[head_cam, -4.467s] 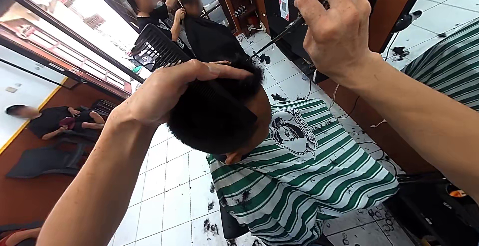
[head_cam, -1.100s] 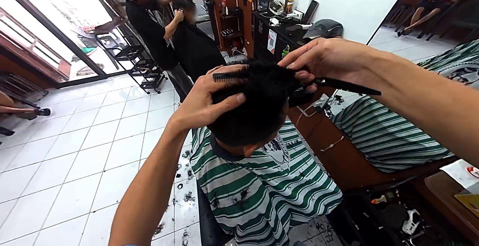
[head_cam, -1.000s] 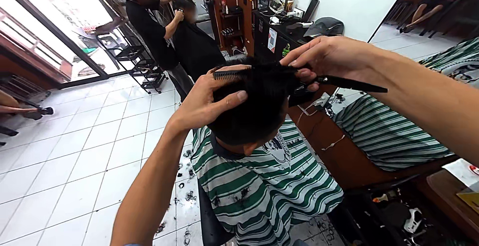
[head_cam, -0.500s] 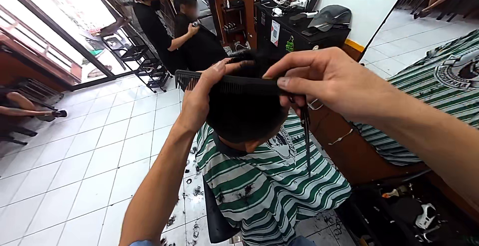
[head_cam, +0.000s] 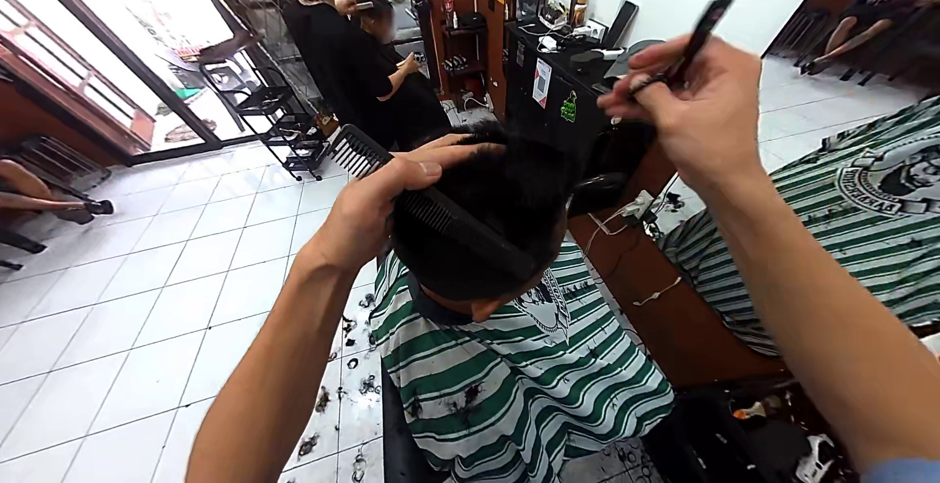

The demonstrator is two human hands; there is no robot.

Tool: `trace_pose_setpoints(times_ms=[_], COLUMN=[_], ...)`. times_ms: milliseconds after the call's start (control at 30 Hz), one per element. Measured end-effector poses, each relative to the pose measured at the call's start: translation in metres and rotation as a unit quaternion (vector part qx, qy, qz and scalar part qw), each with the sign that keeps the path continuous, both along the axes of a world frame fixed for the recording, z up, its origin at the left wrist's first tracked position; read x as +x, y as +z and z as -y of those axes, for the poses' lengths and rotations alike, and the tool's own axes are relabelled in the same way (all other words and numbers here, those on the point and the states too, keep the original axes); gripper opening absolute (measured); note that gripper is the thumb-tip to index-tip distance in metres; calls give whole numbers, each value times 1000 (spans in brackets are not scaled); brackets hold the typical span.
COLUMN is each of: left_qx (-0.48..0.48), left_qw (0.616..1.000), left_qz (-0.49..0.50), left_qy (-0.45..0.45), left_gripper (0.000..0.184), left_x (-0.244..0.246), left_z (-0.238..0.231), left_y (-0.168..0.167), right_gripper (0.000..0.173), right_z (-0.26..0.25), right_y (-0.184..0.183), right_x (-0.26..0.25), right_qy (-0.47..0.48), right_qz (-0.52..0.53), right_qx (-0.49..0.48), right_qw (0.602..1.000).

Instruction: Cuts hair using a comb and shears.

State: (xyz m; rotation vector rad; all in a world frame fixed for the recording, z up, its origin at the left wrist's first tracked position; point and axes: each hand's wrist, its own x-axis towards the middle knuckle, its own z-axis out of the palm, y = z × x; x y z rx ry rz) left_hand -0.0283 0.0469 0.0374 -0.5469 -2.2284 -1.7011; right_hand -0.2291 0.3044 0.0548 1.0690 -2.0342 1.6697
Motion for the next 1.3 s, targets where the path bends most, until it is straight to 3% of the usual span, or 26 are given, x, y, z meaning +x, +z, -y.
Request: trace_pose_setpoints(times_ms=[67,100,233,333,700,900,1300], left_qx=[5,5,-9,-5,6,7,8], left_qw=[1000,1000,1000,1000,1000,999,999], left_qz=[-4,-13,-21,-30,-20,-24,-32], left_qy=[-11,-14,-2,-4,-20,-26,-19], left_gripper=[52,52,51,51,52,52,52], left_x=[-1,-1,-3,-3,-4,-4,-4], left_z=[3,3,8,10,10,11,13], left_y=[0,-1,-2,-3,-1,-1,-2], right_gripper=[27,27,29,33,27,28,30], right_z=[12,16,29,33,39,37,52], right_y=[17,25,45,49,51,57,54], right_x=[-7,-8,-7,-8,-9,-12,-15], right_qy=[-101,-120,-119,-117,-92,-92,-85], right_qz=[-303,-386,-538,-574,-589,-555,-563], right_qx=[143,190,229,231,231,239,226], right_qw=[937,895,802,777,769,791,790])
